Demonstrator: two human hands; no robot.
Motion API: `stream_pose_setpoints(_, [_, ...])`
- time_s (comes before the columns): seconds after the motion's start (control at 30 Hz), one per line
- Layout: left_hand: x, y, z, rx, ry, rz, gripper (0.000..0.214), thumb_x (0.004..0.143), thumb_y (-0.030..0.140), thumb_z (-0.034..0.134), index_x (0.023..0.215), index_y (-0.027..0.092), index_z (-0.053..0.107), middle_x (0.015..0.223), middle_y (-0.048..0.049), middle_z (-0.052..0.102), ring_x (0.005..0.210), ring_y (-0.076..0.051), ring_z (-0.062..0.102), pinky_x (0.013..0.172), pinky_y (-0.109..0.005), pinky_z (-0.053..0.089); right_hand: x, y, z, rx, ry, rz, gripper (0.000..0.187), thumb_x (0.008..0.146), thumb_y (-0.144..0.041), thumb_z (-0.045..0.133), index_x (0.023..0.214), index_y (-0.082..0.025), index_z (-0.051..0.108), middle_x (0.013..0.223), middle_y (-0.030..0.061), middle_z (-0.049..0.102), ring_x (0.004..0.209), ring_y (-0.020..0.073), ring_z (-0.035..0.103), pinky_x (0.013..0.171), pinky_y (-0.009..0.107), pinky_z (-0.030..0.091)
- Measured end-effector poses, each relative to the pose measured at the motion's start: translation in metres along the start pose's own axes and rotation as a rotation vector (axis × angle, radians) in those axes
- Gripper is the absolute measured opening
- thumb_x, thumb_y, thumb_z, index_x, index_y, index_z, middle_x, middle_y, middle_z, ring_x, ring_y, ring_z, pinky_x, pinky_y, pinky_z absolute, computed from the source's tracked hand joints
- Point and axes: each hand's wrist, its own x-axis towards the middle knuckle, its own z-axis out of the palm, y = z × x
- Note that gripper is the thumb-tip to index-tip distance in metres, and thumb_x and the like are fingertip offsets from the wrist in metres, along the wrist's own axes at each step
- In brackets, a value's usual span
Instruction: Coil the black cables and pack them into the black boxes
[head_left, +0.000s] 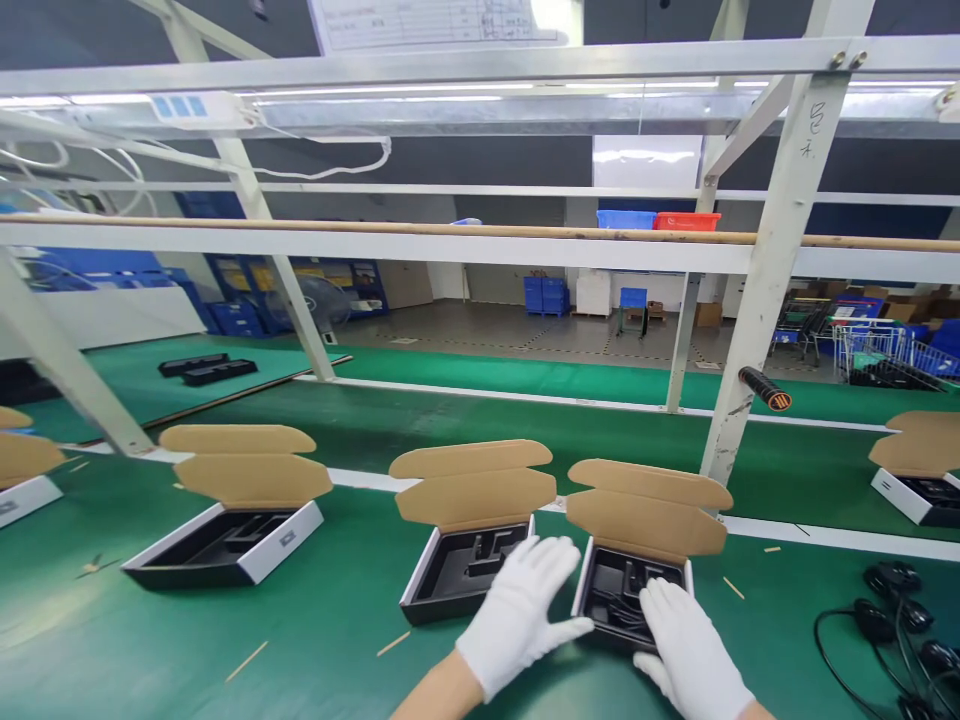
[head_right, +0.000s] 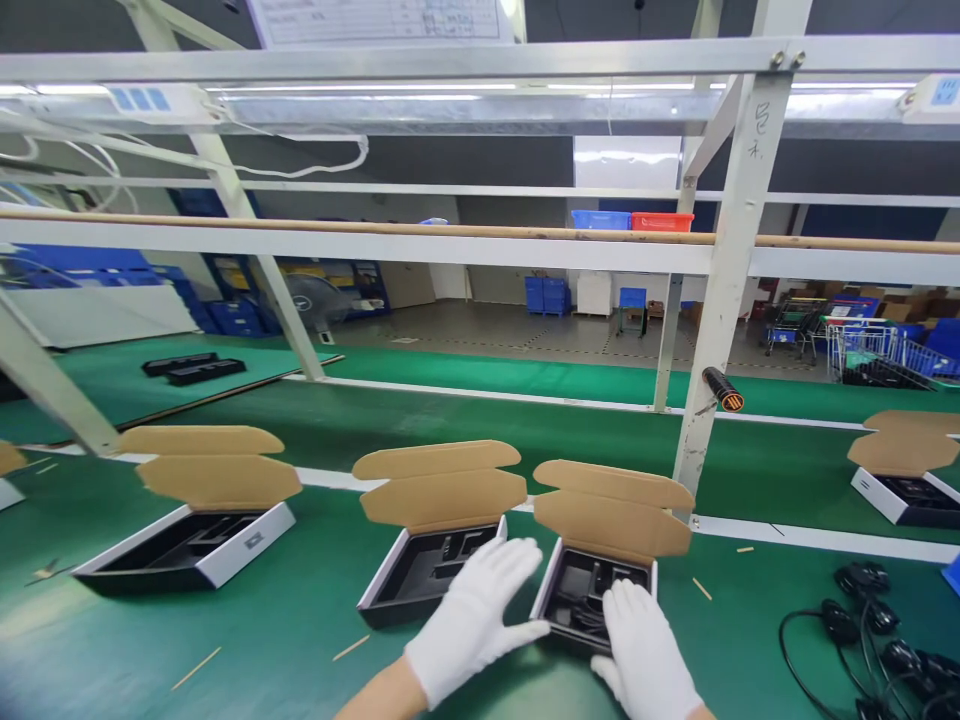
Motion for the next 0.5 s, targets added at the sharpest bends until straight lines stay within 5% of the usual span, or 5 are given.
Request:
stream_pose_setpoints(0.1, [-0.042,-0.048,-0.024,0.176,-0.045,-0.275,0.063,0.085,0.063,0.054,0.126,0.015,0.061,0.125,-0.0153,0.068,0.116,-0.036,0.061,0.102,-0.057,0.046,-0.011,0.023,0.014,-0.022,0.096,-0.061,0.064,0.075,-0.040,0.076,0.131,-0.012,0.060,0.129,0.0205,0.063,0.115,0.0378,0.062,0.096,0.046,0.052])
stream_pose_setpoints(0.17, [-0.073,-0.081,-0.039,0.221,-0.132,-0.344,0.041,0.088,0.053,0.056,0.104,0.019,0.071,0.121,-0.0127,0.070,0.114,-0.033,0.063,0.102,-0.053,0.047,0.011,0.032,0.019,-0.022,0.110,-0.075,0.059,0.077,-0.039,0.074,0.128,-0.013,0.061,0.127,0.0209,0.064,0.114,0.0381,0.062,0.096,0.049,0.051])
stream_pose_setpoints(0.33, [-0.124,-0.132,-0.078,0.280,-0.205,-0.431,0.018,0.083,0.039,0.066,0.082,0.022,0.073,0.142,-0.0140,0.056,0.130,-0.034,0.052,0.114,-0.055,0.032,0.158,0.024,0.018,0.040,-0.129,-0.053,0.046,0.085,-0.031,0.066,0.125,-0.009,0.060,0.129,0.0238,0.061,0.122,0.0380,0.056,0.103,0.054,0.042])
stream_pose_setpoints(0.5, [-0.153,-0.186,-0.122,0.376,-0.287,-0.633,0.032,0.063,0.044,0.075,0.091,0.028,0.077,0.147,-0.0148,0.049,0.140,-0.040,0.038,0.113,-0.053,0.028,0.298,-0.002,0.015,0.116,-0.222,-0.100,0.036,0.088,-0.038,0.065,0.110,-0.010,0.066,0.111,0.0163,0.069,0.104,0.0289,0.065,0.093,0.045,0.050])
